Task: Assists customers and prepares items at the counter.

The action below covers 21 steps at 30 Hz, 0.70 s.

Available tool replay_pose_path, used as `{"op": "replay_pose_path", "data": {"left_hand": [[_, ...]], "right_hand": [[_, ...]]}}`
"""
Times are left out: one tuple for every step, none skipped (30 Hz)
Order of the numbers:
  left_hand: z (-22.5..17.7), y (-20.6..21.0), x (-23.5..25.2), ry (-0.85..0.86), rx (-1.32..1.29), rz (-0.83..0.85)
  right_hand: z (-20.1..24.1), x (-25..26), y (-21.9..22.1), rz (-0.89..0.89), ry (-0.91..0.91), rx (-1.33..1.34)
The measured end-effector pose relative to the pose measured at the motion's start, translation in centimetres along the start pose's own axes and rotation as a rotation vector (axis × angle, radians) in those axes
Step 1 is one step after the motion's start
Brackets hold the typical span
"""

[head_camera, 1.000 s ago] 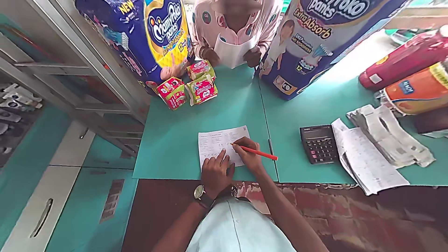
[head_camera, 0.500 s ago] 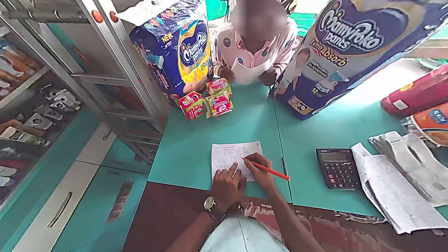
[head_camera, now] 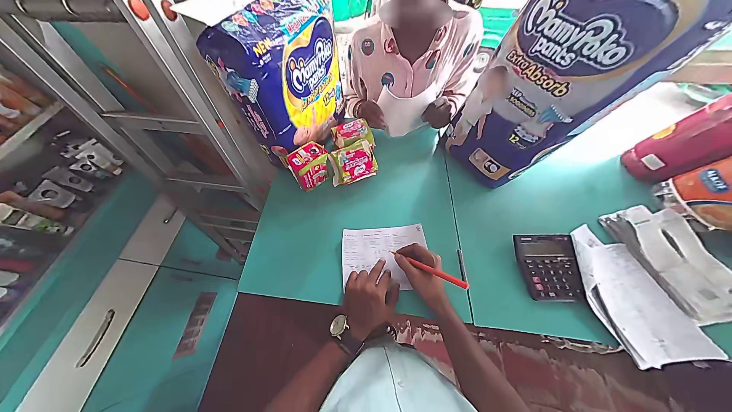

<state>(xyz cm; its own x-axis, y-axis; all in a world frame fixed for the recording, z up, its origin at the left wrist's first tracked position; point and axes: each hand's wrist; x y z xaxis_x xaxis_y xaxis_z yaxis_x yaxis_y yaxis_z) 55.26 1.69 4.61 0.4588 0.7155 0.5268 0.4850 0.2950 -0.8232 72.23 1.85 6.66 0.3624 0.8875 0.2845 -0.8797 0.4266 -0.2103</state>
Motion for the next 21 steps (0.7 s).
{"op": "replay_pose_path", "data": {"left_hand": [[-0.03, 0.0, 0.03, 0.001, 0.0, -0.001], [-0.04, -0.05, 0.03, 0.003, 0.001, 0.001], [-0.01, -0.13, 0.04, 0.004, 0.001, 0.007], [0.02, -0.17, 0.1, 0.003, -0.002, 0.01], [0.05, -0.17, 0.15, 0.002, -0.005, 0.011], [0.07, -0.13, 0.12, 0.0, -0.007, 0.011], [0.06, -0.04, 0.01, -0.003, -0.009, 0.012], [0.04, 0.0, -0.13, -0.005, -0.015, 0.015], [0.01, 0.03, -0.21, -0.006, -0.018, 0.015], [0.02, 0.05, -0.15, -0.008, -0.018, 0.017], [0.08, 0.07, -0.04, -0.01, -0.019, 0.016], [0.14, 0.05, 0.07, -0.014, -0.024, 0.013], [0.16, -0.01, 0.1, -0.016, -0.031, 0.015], [0.06, -0.07, -0.03, -0.019, -0.037, 0.018], [-0.05, -0.09, -0.13, -0.019, -0.043, 0.019], [-0.09, -0.09, -0.11, -0.02, -0.045, 0.019], [-0.07, -0.09, -0.07, -0.021, -0.046, 0.018], [-0.02, -0.07, -0.05, -0.02, -0.047, 0.008], [0.02, -0.04, -0.09, -0.018, -0.047, -0.005], [0.04, 0.03, -0.16, -0.014, -0.046, -0.018], [0.04, 0.06, -0.18, -0.01, -0.044, -0.028]], "right_hand": [[-0.04, -0.01, -0.02, 0.001, -0.006, 0.0], [-0.07, -0.03, -0.03, -0.001, -0.007, -0.001], [-0.06, -0.06, 0.01, -0.007, -0.003, 0.0], [-0.09, -0.01, 0.07, -0.017, 0.004, 0.009], [-0.13, 0.05, 0.15, -0.027, 0.01, 0.026], [-0.14, 0.04, 0.2, -0.031, 0.015, 0.048], [-0.2, -0.01, 0.22, -0.031, 0.018, 0.068], [-0.3, -0.08, 0.21, -0.028, 0.014, 0.075], [-0.42, -0.13, 0.14, -0.02, 0.004, 0.069], [-0.52, -0.06, 0.07, -0.012, -0.009, 0.057], [-0.49, 0.06, 0.05, -0.007, -0.012, 0.05], [-0.36, 0.19, 0.08, -0.004, -0.008, 0.049], [-0.22, 0.24, 0.12, -0.005, 0.0, 0.045], [-0.18, 0.09, 0.09, -0.009, 0.015, 0.03], [-0.2, 0.03, -0.02, -0.007, 0.028, 0.006], [-0.18, 0.13, -0.11, 0.0, 0.033, -0.032], [-0.19, 0.28, -0.12, 0.006, 0.032, -0.061], [-0.2, 0.38, -0.07, 0.008, 0.026, -0.071], [-0.21, 0.39, -0.02, 0.01, 0.016, -0.077], [-0.19, 0.36, 0.0, 0.017, 0.01, -0.087], [-0.21, 0.32, 0.01, 0.021, 0.001, -0.097]]}}
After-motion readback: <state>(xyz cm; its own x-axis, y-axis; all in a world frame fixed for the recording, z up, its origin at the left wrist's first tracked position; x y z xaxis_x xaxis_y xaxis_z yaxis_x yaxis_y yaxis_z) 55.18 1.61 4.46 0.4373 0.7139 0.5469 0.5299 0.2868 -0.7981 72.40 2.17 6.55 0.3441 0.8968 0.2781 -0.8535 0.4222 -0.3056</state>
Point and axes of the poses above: each hand's wrist, its own x-axis towards the middle knuckle, its own y-axis out of the palm, z = x × y, and after that the axes turned 4 degrees about -z, right-handed
